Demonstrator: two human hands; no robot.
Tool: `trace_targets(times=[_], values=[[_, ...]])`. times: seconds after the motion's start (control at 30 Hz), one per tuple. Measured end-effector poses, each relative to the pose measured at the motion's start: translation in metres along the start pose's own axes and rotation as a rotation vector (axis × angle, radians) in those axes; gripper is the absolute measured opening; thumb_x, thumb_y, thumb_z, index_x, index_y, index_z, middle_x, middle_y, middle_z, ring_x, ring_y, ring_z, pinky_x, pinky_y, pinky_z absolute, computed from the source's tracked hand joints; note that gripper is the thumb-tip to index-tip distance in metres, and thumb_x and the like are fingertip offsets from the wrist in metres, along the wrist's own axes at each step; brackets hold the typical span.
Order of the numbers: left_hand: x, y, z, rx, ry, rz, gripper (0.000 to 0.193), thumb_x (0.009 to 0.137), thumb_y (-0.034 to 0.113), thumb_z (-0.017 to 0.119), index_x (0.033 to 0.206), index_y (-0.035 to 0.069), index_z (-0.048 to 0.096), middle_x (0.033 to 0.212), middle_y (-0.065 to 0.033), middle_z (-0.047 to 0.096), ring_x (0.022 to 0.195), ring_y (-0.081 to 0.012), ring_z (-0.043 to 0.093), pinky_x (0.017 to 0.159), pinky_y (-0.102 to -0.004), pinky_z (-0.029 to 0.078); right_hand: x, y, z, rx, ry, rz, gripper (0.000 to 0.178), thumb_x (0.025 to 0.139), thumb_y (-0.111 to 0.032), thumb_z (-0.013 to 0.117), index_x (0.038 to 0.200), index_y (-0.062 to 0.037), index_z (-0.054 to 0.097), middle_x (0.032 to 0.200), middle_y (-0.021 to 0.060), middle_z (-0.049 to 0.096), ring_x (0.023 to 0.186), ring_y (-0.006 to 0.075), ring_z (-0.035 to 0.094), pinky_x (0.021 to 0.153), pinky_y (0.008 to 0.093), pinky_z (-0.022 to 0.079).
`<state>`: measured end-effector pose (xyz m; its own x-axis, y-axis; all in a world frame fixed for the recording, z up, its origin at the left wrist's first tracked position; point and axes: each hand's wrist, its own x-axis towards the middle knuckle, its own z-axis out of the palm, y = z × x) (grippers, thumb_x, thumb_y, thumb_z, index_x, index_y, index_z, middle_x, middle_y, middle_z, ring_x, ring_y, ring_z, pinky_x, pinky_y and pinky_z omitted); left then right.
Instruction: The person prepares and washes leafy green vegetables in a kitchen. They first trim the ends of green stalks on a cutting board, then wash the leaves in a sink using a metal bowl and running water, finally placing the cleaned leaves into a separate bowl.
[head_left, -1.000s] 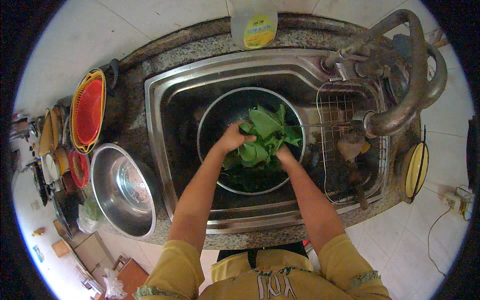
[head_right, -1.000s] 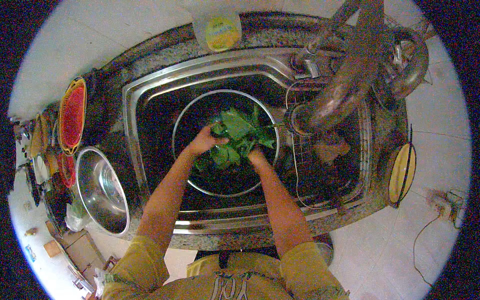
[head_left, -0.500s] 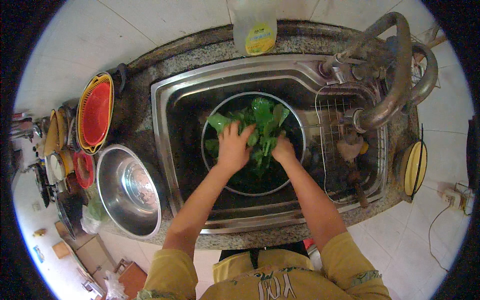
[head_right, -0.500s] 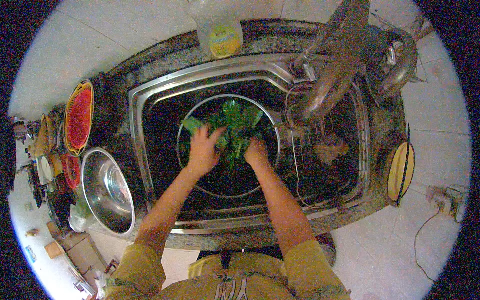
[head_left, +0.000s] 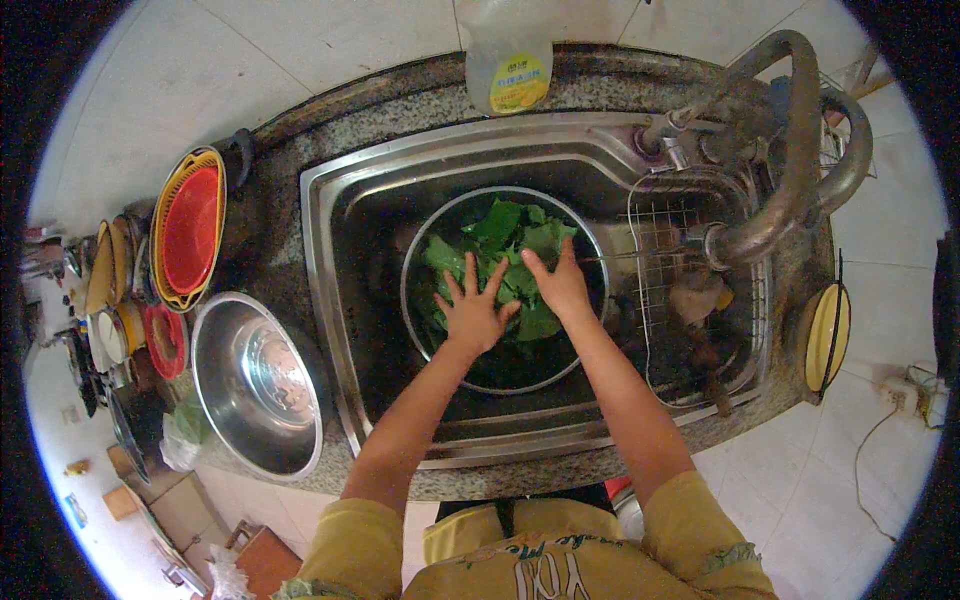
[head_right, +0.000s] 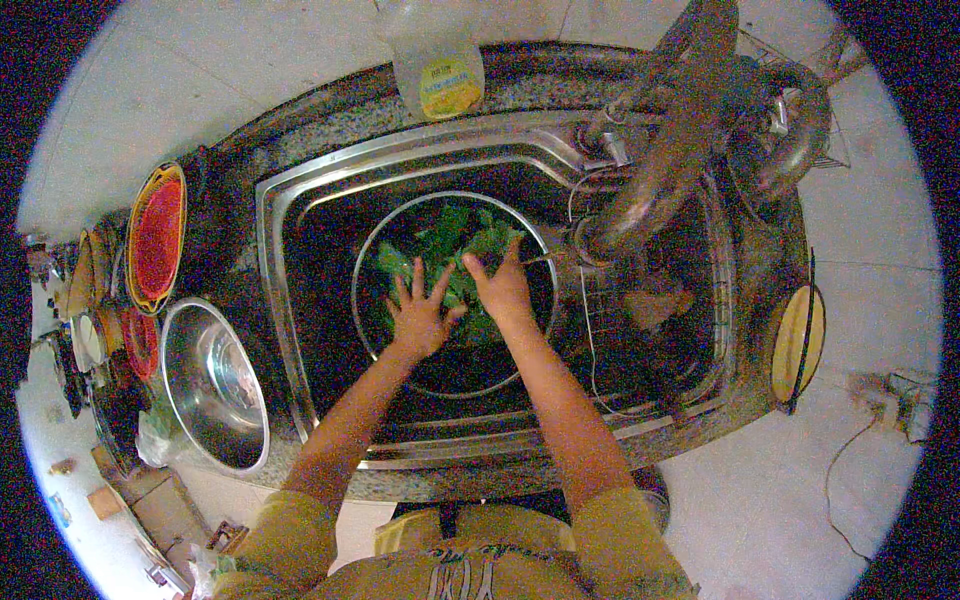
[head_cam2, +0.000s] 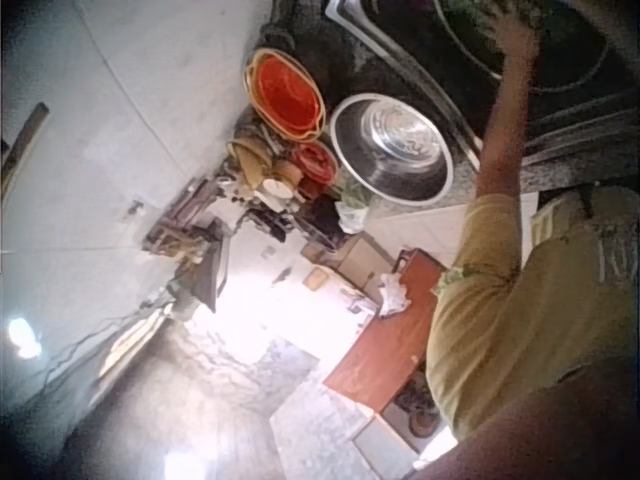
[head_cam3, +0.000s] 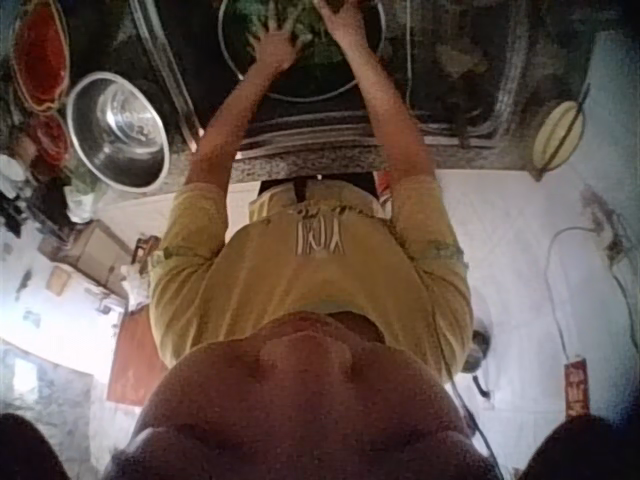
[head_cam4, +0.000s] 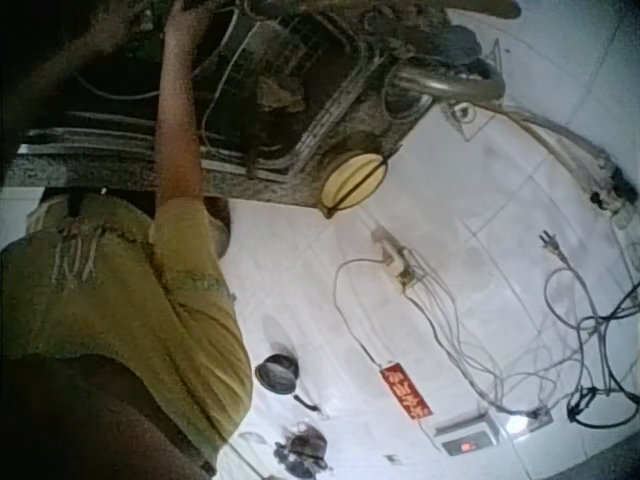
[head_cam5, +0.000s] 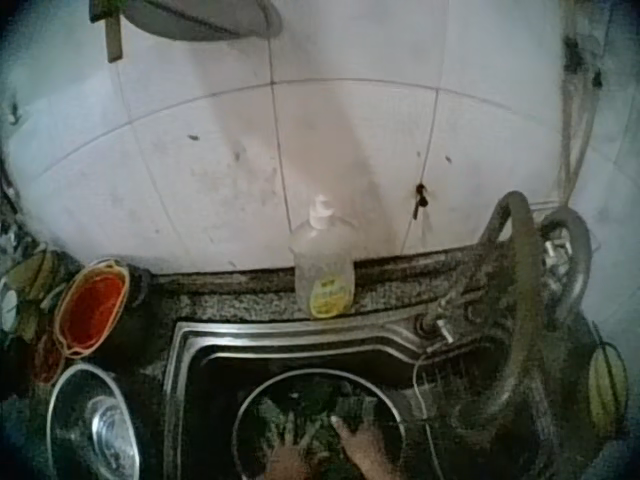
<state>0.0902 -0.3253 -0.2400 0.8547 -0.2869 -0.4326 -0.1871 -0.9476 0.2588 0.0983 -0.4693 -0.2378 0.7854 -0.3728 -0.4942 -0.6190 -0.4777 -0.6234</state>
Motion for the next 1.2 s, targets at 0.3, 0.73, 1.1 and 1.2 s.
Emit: trace_targets(times=[0.3, 0.73, 1.1, 1.2], values=[[0.015, 0.0, 0.033, 0.202, -0.226, 0.012, 0.064, 0.083, 0.043, 0.042, 0.129, 0.042, -0.003, 0.139, -0.0074, -0.009, 0.124, -0.0422, 0.001, 0.092, -0.0629, 0.01, 0.044, 0.117, 0.072, 0.07, 0.048, -0.001, 0.049, 0.079, -0.023, 0.053, 0.123, -0.0067, 0.037, 0.104, 0.0162, 0.053, 0.092, 0.0293, 0.053, 0.076, 0.0343, 0.041], [0.034, -0.03, 0.023, -0.233, -0.207, 0.014, 0.059, 0.078, 0.035, 0.053, 0.128, 0.035, 0.021, 0.138, -0.0103, 0.009, 0.123, -0.042, 0.012, 0.092, -0.0611, 0.016, -0.031, 0.052, -0.03, 1.234, -0.203, 0.146, 0.04, 0.069, 0.005, 0.042, 0.106, -0.0059, 0.05, 0.09, 0.0035, 0.055, 0.077, 0.0161, 0.052, 0.062, 0.0256, 0.042], [-0.002, 0.046, -0.051, -1.04, 0.079, 0.34, 0.044, 0.07, 0.019, 0.065, 0.106, -0.003, 0.051, 0.09, -0.0128, 0.058, 0.081, -0.0189, 0.055, 0.072, -0.0277, 0.043, -0.073, 0.023, -0.071, 0.632, -0.124, -0.3, 0.037, 0.073, -0.006, 0.056, 0.109, -0.0079, 0.045, 0.112, 0.0048, 0.046, 0.103, 0.0172, 0.044, 0.083, 0.0305, 0.038], [0.009, 0.052, -0.042, -1.038, 0.049, 0.278, 0.017, 0.075, 0.015, 0.06, 0.085, 0.001, 0.06, 0.077, -0.003, 0.06, 0.067, -0.0087, 0.052, 0.06, -0.0233, 0.042, -0.077, -0.004, -0.074, 0.803, -0.097, -0.009, 0.038, 0.073, -0.01, 0.061, 0.108, -0.0075, 0.045, 0.111, 0.0056, 0.048, 0.099, 0.0161, 0.045, 0.08, 0.0306, 0.038]])
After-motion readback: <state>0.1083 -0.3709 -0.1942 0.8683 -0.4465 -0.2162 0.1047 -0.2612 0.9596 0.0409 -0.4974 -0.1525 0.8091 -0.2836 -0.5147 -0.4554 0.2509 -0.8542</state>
